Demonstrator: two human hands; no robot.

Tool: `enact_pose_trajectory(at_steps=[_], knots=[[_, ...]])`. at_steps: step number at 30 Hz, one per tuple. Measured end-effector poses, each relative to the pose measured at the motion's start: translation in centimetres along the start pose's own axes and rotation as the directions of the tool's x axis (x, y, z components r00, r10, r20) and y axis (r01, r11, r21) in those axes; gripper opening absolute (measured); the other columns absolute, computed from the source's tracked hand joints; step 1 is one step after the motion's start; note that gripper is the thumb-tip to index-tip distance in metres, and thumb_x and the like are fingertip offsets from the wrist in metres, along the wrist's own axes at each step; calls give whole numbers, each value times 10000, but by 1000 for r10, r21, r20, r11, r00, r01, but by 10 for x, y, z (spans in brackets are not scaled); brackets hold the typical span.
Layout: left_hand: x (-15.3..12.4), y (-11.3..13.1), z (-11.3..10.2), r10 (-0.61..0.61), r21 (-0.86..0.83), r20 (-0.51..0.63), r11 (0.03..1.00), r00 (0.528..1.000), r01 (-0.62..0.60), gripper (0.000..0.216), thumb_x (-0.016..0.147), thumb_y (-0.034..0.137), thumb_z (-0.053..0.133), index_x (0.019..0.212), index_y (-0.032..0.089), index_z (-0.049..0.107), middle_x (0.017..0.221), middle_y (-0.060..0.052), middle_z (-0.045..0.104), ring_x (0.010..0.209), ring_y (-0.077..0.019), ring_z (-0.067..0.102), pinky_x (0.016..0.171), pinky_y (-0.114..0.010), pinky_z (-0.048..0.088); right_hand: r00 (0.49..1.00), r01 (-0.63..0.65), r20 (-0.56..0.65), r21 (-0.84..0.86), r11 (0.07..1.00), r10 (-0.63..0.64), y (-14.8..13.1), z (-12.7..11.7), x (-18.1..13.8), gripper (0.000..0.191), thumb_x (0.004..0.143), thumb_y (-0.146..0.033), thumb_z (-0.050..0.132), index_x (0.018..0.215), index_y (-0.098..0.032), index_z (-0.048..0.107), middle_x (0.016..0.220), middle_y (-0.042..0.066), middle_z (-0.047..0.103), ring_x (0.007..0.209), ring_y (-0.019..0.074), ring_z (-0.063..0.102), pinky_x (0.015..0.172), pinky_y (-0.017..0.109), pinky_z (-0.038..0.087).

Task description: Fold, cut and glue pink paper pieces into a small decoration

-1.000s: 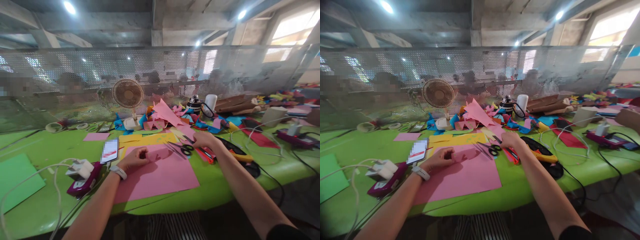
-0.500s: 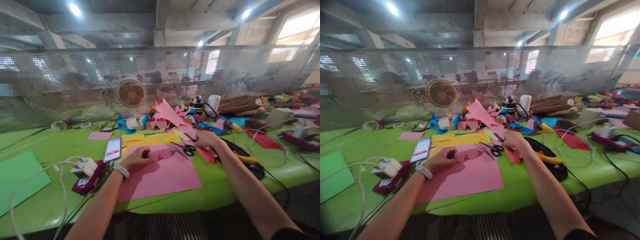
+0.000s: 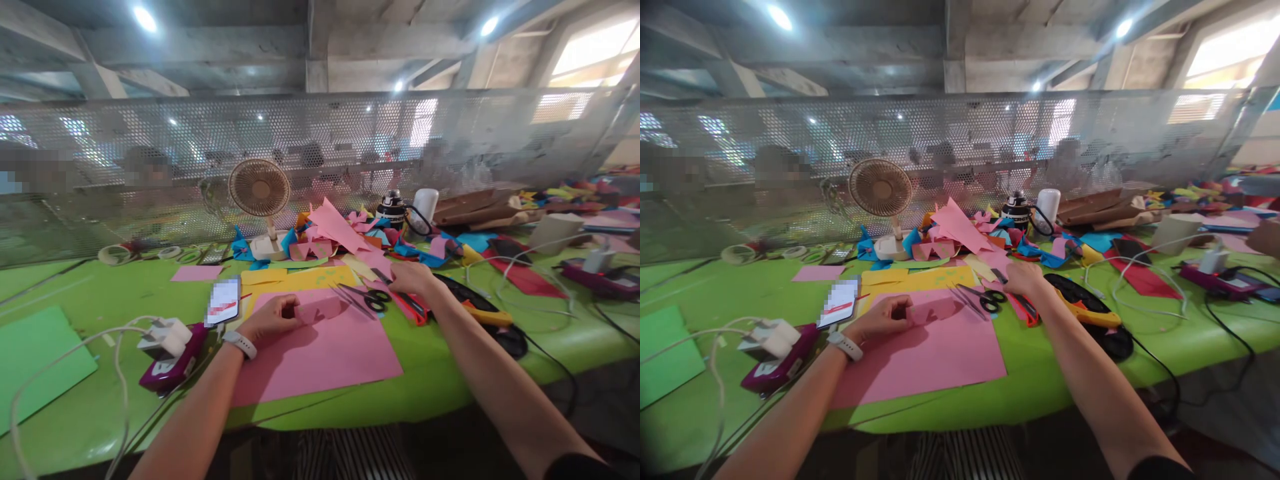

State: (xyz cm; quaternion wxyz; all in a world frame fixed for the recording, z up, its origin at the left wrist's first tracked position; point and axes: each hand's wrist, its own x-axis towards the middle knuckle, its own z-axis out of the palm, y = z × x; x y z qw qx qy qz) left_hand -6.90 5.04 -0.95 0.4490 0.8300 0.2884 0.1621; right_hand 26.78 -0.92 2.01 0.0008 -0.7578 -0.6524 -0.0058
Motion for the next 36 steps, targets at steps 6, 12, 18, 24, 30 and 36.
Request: enact_pose_trajectory(at_steps=[6,12,18,24,30,36], knots=[[-1,3,1,-8,-2,0,1000,1000,8,119,651,193,550,706,160,450,647,49,402,579,-91,374,518,-204,271,969,246,-54,149,958,-240,-37,4,-8,296,798,-442,488,889,-198,627,908,55,667,815,177,592,632,229,363],[-1,-1,0,14,30,-2,999,1000,-14,116,658,198,554,729,154,474,680,38,422,620,-100,404,547,-204,299,943,332,-47,218,918,-329,-65,19,-15,202,754,-357,559,813,-178,631,877,66,659,829,198,579,610,234,335],[-1,0,0,21,63,0,998,1000,-21,140,669,248,563,731,153,483,698,31,447,628,-104,428,552,-202,312,952,303,-64,311,901,-299,-66,14,-18,149,764,-280,529,704,-168,607,763,56,663,728,173,587,561,225,317],[0,0,0,24,80,-11,997,1000,-23,146,682,252,574,755,154,494,697,27,469,632,-107,431,560,-208,321,970,243,-101,489,837,-223,-62,18,-13,155,810,-275,479,764,-158,569,579,12,618,492,114,540,468,207,311],[-1,-2,0,-16,77,-29,997,999,19,160,670,235,594,750,153,483,650,40,457,590,-99,412,524,-207,292,978,210,-181,837,505,-106,-62,26,0,186,800,-239,477,944,-157,561,572,-19,588,461,97,536,431,181,374],[-1,-2,3,-47,-29,-8,998,999,47,178,662,243,589,760,161,465,671,42,466,586,-96,429,518,-199,292,977,205,-213,929,307,-10,-63,23,2,232,819,-349,458,882,-150,558,710,44,650,540,109,611,482,198,466]])
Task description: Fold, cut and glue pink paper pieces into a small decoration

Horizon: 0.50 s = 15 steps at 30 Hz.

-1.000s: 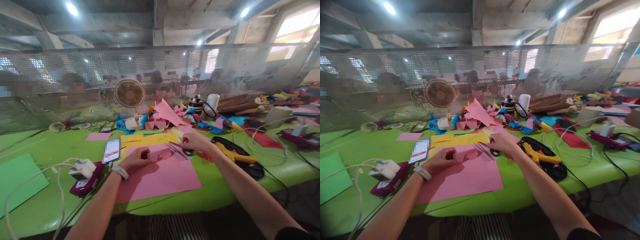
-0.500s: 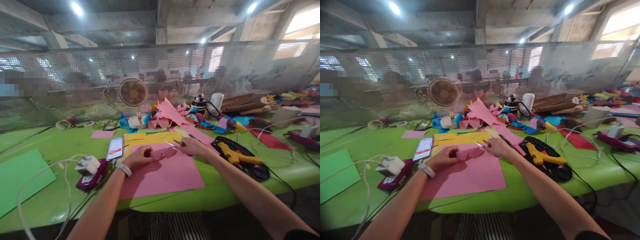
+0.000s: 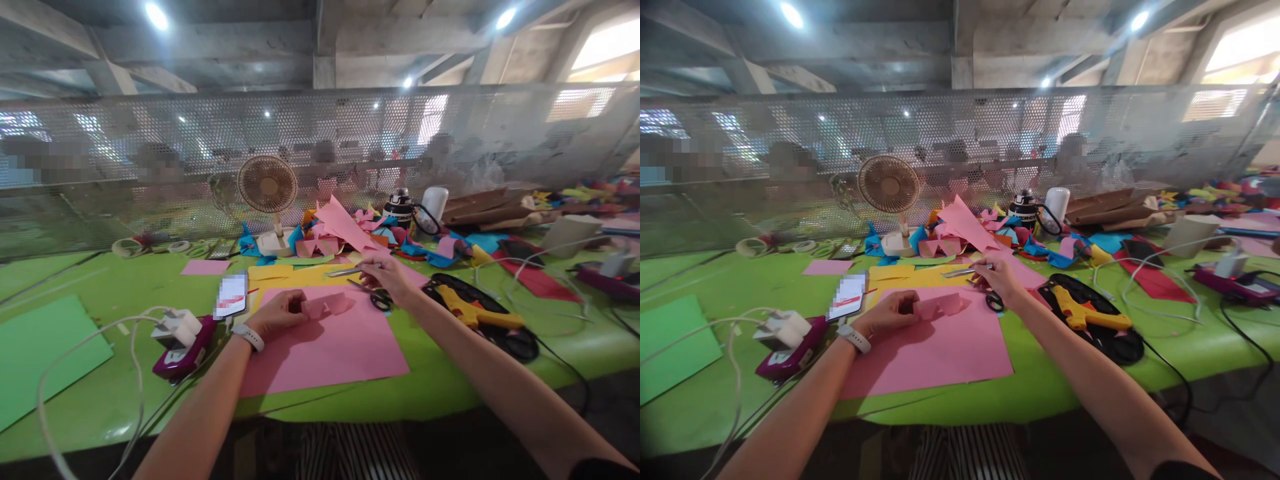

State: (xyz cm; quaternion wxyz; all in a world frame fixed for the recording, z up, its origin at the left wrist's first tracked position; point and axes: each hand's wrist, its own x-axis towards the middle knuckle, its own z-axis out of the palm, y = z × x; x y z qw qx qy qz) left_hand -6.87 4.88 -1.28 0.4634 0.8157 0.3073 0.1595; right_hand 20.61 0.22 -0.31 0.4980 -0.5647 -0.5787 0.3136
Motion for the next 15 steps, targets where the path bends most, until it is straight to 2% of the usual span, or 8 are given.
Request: enact_pose_trajectory(at_steps=[4,9,13,15], knots=[[0,-1,0,1,46,-17,999,1000,-1,176,657,252,591,753,160,476,667,39,462,597,-101,436,523,-201,300,998,43,-36,-28,999,-44,2,0,1,268,821,-356,439,924,-151,576,729,54,660,584,126,626,497,206,461],[-1,2,-2,42,29,-5,999,999,-42,159,666,251,583,741,157,479,669,36,464,607,-102,432,529,-204,302,991,134,14,-208,969,-134,8,3,0,197,742,-267,537,851,-166,668,683,31,663,577,128,581,531,215,407],[-1,6,-1,42,34,-1,999,999,-41,148,664,240,579,728,155,476,646,42,446,589,-96,413,517,-203,287,976,210,163,-486,848,-148,8,2,-3,212,766,-280,516,836,-198,698,655,13,661,577,129,557,537,215,361],[-1,7,-1,44,40,-5,998,999,-44,146,662,235,578,731,154,479,645,43,439,587,-94,402,518,-202,283,971,224,196,-559,798,-135,6,1,-4,202,753,-282,533,833,-206,702,700,16,676,609,131,566,553,212,356]])
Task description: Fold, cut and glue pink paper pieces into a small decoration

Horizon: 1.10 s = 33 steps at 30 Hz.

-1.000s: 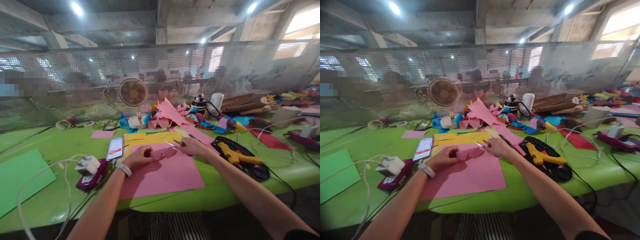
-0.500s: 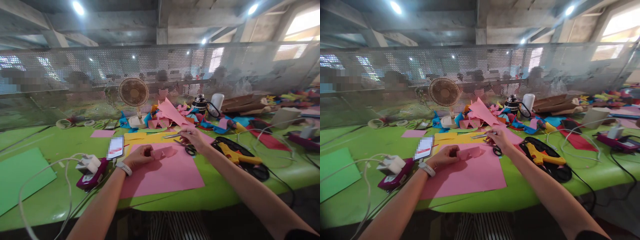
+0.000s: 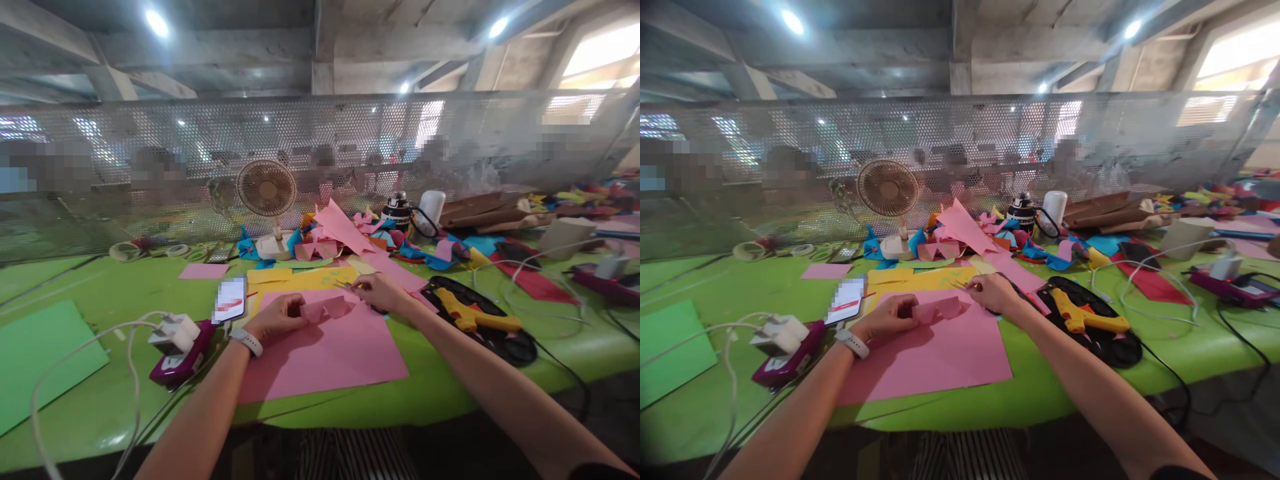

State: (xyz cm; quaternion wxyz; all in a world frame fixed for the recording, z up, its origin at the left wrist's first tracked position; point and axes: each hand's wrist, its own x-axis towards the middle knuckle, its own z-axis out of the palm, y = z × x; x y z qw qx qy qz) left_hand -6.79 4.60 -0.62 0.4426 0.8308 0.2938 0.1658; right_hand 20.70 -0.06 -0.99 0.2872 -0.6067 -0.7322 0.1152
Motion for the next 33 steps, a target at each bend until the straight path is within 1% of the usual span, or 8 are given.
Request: enact_pose_trajectory(at_steps=[4,7,14,18,24,26,29,33], knots=[[0,1,0,-12,32,-14,999,1000,13,146,652,234,577,726,154,479,666,38,437,608,-98,405,540,-203,301,1000,-27,8,-40,999,28,-1,-3,0,203,760,-276,515,688,-185,681,612,13,655,559,121,553,535,205,336],[0,2,1,-46,63,-31,997,998,48,150,642,240,573,713,159,468,657,41,428,599,-97,398,533,-200,299,997,-72,-32,-61,996,70,0,-6,1,243,778,-277,484,636,-168,648,550,12,626,503,115,531,495,208,307],[0,6,0,-56,16,-19,998,998,56,184,646,260,588,692,163,439,646,44,409,589,-93,391,520,-198,288,957,-159,-258,-81,984,133,7,-19,5,271,836,-282,397,734,-168,621,623,29,643,595,149,562,528,223,312],[0,6,0,-74,3,-5,997,997,74,208,642,286,601,704,161,446,651,40,414,594,-98,404,520,-199,292,946,-149,-301,-77,986,119,11,-18,7,262,853,-293,383,813,-179,616,628,15,640,633,153,573,546,218,320],[-1,8,0,-51,17,-10,999,999,51,173,670,266,580,721,160,453,661,41,420,595,-96,402,519,-200,282,950,-152,-286,-77,985,124,22,-15,10,296,865,-287,359,851,-167,629,611,19,633,639,156,573,574,223,333],[-1,9,0,-42,22,-4,999,999,42,165,666,256,578,717,158,455,666,39,423,602,-98,403,526,-203,289,962,-138,-248,-84,987,113,23,-14,11,285,855,-284,383,837,-159,639,630,26,641,632,151,569,568,221,331],[-1,9,0,-32,46,-9,998,999,33,147,659,240,574,704,155,462,670,33,434,613,-100,402,538,-205,299,981,-116,-165,-104,988,98,21,-11,10,235,806,-260,458,724,-147,647,638,39,646,599,144,554,539,221,315],[0,5,-1,-36,57,-8,998,999,37,147,649,236,574,701,155,463,658,35,434,605,-100,400,529,-205,295,992,-88,-101,-132,987,75,13,-8,7,241,809,-276,461,730,-150,651,676,42,652,613,141,551,527,222,303]])
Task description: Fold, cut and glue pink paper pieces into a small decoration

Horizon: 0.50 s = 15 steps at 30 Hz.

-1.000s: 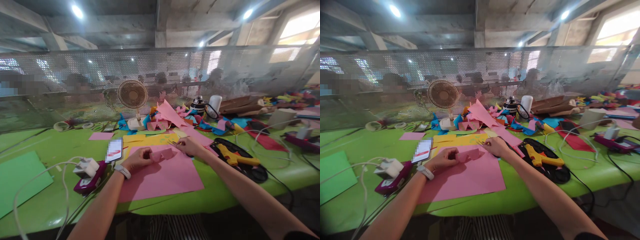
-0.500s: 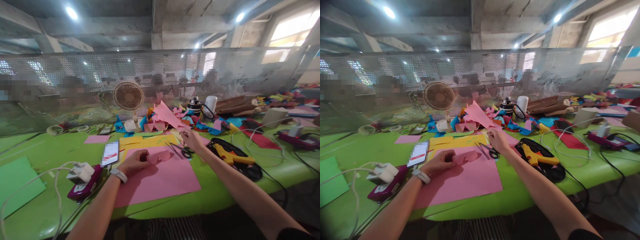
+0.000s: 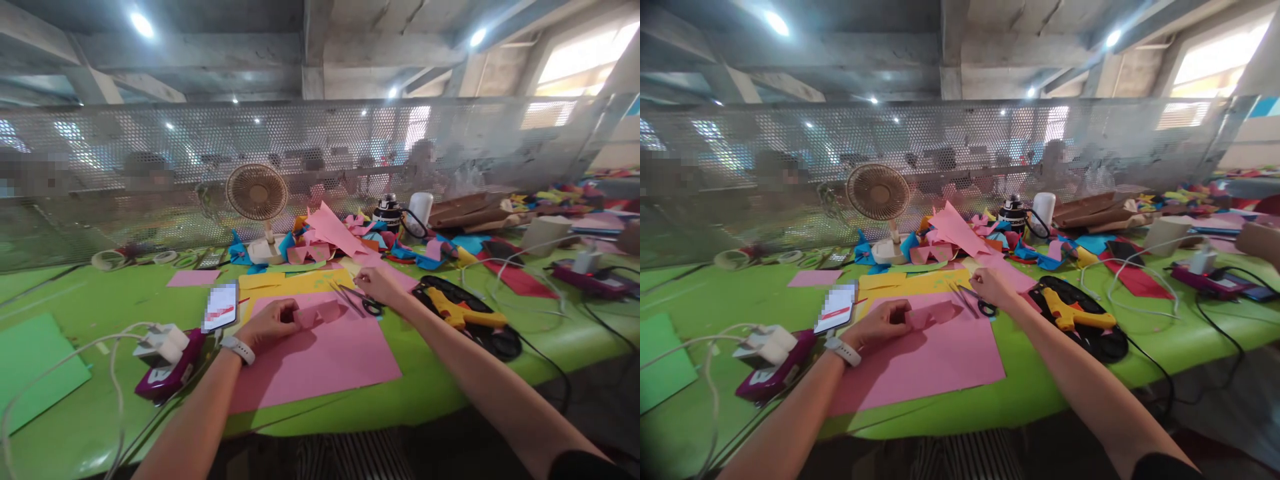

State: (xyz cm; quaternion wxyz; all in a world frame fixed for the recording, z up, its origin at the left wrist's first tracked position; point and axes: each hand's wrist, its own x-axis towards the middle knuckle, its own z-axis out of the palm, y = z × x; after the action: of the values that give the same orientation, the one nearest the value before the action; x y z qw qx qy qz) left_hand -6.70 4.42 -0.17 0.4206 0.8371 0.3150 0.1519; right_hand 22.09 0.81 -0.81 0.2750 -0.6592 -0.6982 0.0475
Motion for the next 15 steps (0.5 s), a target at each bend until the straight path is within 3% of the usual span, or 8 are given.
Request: enact_pose_trajectory(at_steps=[10,15], knots=[[0,0,0,-2,7,-4,1000,1000,2,139,636,244,560,711,158,481,670,30,451,616,-109,417,545,-211,313,990,62,133,-69,996,-52,-12,5,-7,216,811,-306,502,709,-176,641,681,27,649,645,138,564,534,221,298],[0,-5,1,10,-48,8,999,1000,-10,124,639,214,553,731,153,495,675,31,458,617,-106,421,552,-208,315,988,36,156,-95,995,-21,-16,8,-12,262,796,-411,530,689,-188,617,684,32,657,635,149,571,510,232,278]])
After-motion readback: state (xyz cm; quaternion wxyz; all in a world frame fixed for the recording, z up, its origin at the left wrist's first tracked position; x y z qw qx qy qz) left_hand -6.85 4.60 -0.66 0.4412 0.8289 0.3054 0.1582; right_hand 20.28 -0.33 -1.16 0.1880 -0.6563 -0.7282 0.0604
